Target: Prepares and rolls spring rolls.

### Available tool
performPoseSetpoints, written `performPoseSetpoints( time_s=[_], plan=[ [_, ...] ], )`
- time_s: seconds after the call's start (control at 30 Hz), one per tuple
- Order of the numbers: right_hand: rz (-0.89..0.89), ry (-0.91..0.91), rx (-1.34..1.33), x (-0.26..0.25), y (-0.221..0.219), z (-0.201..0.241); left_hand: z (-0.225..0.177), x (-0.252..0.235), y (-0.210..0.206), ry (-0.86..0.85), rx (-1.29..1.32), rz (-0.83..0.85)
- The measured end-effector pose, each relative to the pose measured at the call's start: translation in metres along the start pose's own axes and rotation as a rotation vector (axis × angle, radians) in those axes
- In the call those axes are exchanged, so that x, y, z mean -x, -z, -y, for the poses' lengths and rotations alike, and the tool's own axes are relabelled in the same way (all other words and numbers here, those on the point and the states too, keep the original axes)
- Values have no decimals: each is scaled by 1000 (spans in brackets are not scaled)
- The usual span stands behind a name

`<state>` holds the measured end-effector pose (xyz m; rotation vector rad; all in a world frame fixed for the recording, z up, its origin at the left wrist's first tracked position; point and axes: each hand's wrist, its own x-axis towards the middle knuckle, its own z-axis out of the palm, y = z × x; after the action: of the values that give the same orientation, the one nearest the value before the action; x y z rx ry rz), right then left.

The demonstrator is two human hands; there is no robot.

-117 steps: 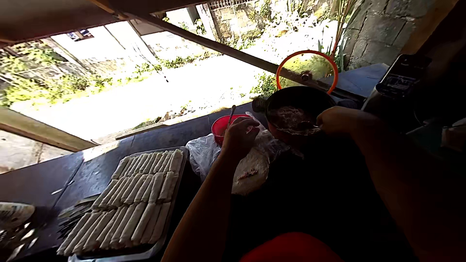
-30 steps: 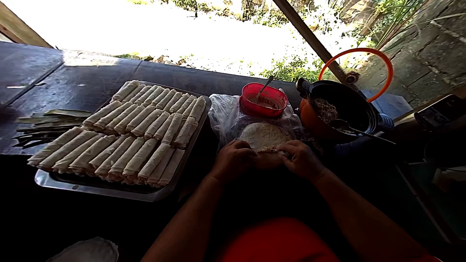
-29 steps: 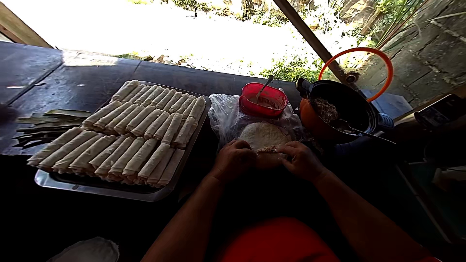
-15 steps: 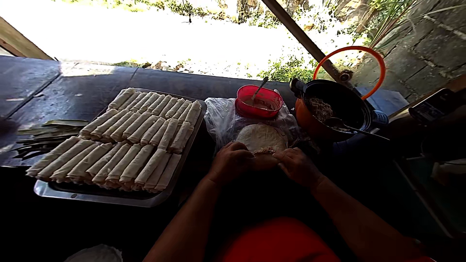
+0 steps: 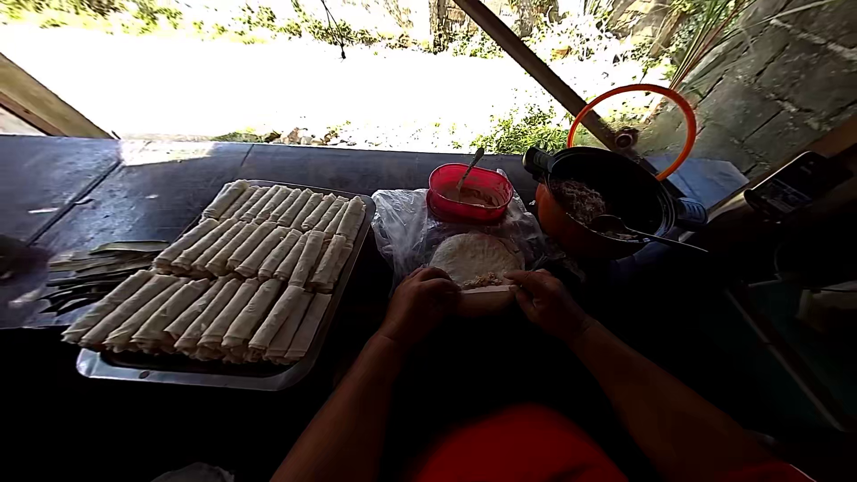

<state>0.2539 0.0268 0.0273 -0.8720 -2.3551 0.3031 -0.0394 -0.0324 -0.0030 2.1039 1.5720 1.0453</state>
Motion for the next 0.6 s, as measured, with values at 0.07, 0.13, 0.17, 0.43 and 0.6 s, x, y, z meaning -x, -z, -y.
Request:
performPoseSetpoints(
  time_s=[0.07, 0.13, 0.17, 0.43, 0.6],
  plan=[
    [38, -25, -27, -2, -1, -2, -2, -3, 0, 43, 7, -9],
    [27, -34, -17, -5, -3, -4, -5, -6, 1, 76, 18, -9],
    [21, -56, -23, -9, -4, -4, -7, -8, 3, 87, 22, -6],
    [206, -348, -105, -48, -2, -18, -15, -34, 11, 184, -138, -18],
    [257, -354, -68, -58, -3, -20, -48, -46, -1, -147, -242, 21]
  ],
)
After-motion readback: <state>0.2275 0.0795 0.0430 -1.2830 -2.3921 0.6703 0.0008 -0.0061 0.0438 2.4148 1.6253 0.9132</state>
